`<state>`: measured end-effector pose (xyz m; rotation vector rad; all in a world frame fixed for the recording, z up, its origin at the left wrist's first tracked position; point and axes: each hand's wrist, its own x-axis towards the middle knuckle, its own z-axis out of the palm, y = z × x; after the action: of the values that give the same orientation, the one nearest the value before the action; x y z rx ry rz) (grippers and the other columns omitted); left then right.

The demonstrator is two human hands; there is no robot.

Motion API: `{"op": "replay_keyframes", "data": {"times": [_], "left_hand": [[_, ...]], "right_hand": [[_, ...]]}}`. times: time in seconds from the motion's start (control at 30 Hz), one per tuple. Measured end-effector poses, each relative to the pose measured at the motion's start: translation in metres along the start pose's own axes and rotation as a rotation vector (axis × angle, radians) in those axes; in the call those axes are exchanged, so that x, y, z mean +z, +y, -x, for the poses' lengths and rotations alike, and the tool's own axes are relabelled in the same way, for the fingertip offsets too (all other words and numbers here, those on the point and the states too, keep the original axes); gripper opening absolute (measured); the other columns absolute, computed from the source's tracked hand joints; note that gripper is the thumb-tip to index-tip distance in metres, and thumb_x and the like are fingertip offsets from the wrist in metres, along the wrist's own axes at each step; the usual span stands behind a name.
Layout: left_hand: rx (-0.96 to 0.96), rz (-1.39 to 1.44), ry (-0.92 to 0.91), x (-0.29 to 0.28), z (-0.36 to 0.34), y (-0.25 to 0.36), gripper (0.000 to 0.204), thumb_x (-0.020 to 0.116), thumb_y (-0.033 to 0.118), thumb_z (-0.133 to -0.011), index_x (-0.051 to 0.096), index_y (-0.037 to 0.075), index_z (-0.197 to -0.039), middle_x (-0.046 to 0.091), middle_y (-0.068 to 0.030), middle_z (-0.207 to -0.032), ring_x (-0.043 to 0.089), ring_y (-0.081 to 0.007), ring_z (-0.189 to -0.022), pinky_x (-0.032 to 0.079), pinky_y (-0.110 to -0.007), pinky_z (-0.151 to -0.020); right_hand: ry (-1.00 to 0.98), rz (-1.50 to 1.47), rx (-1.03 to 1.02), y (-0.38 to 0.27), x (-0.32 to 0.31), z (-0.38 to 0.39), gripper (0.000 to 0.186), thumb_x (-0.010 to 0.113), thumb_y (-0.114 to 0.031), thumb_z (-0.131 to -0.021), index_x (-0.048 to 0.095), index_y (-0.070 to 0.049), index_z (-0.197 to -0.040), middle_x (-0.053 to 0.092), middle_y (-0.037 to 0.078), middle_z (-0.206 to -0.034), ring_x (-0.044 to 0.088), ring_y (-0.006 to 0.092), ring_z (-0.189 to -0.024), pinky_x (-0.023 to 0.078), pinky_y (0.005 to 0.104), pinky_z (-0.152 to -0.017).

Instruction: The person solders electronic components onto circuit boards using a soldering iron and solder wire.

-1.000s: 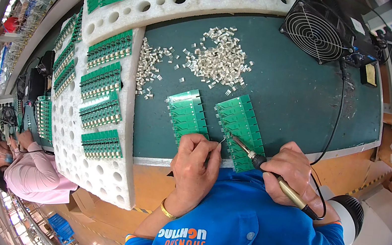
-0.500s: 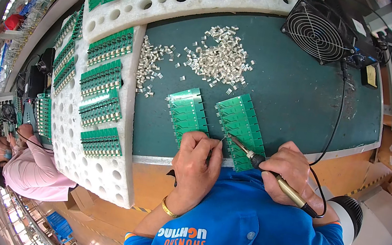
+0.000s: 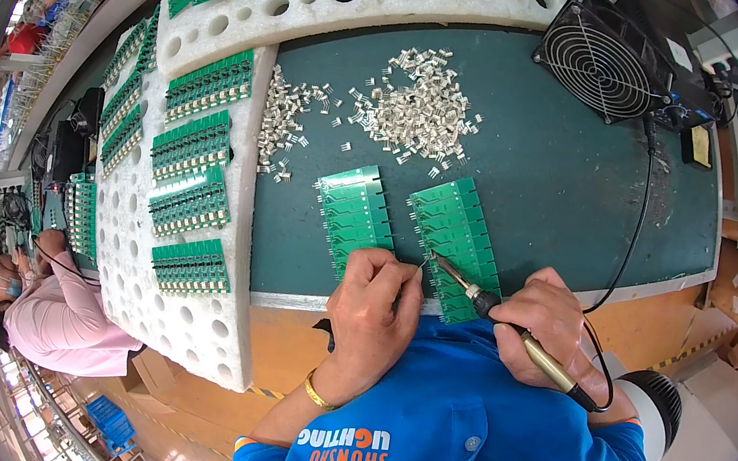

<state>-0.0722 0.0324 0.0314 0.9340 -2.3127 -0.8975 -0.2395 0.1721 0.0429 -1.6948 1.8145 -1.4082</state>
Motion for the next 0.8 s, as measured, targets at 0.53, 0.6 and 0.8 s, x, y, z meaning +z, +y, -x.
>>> {"op": "replay_keyframes", "data": {"times": [0.53, 0.6, 0.8], "left_hand": [[0.025, -0.032, 0.017, 0.0045, -0.0026, 0.0001, 0.009, 0.077, -0.001, -0.081, 0.07, 0.003, -0.086, 0.06, -0.0077, -0.091, 0.056, -0.0135, -0.057, 0.046, -0.027, -0.05], [0.022, -0.051, 0.011, 0.0043, -0.0036, 0.0013, 0.009, 0.077, -0.001, -0.081, 0.069, 0.003, -0.085, 0.06, -0.0076, -0.091, 0.056, -0.0142, -0.057, 0.046, -0.028, -0.049], [0.035, -0.074, 0.013, 0.0046, -0.0051, 0.0023, 0.009, 0.077, 0.0, -0.081, 0.069, 0.004, -0.084, 0.061, -0.0073, -0.091, 0.055, -0.0158, -0.056, 0.046, -0.029, -0.049]], "right_hand": [[0.042, 0.019, -0.017, -0.001, 0.0023, -0.0038, 0.028, 0.075, 0.002, -0.066, 0.066, -0.007, -0.09, 0.064, 0.005, -0.068, 0.061, 0.0219, -0.056, 0.045, 0.0358, -0.061], [0.049, 0.023, -0.016, -0.0013, 0.0028, -0.0035, 0.028, 0.075, 0.003, -0.065, 0.066, -0.007, -0.09, 0.064, 0.005, -0.068, 0.061, 0.0219, -0.056, 0.045, 0.0355, -0.06], [0.046, 0.039, -0.022, -0.0021, 0.0029, -0.0037, 0.028, 0.075, 0.002, -0.065, 0.066, -0.008, -0.09, 0.064, 0.004, -0.068, 0.061, 0.0218, -0.056, 0.045, 0.0355, -0.06]]}}
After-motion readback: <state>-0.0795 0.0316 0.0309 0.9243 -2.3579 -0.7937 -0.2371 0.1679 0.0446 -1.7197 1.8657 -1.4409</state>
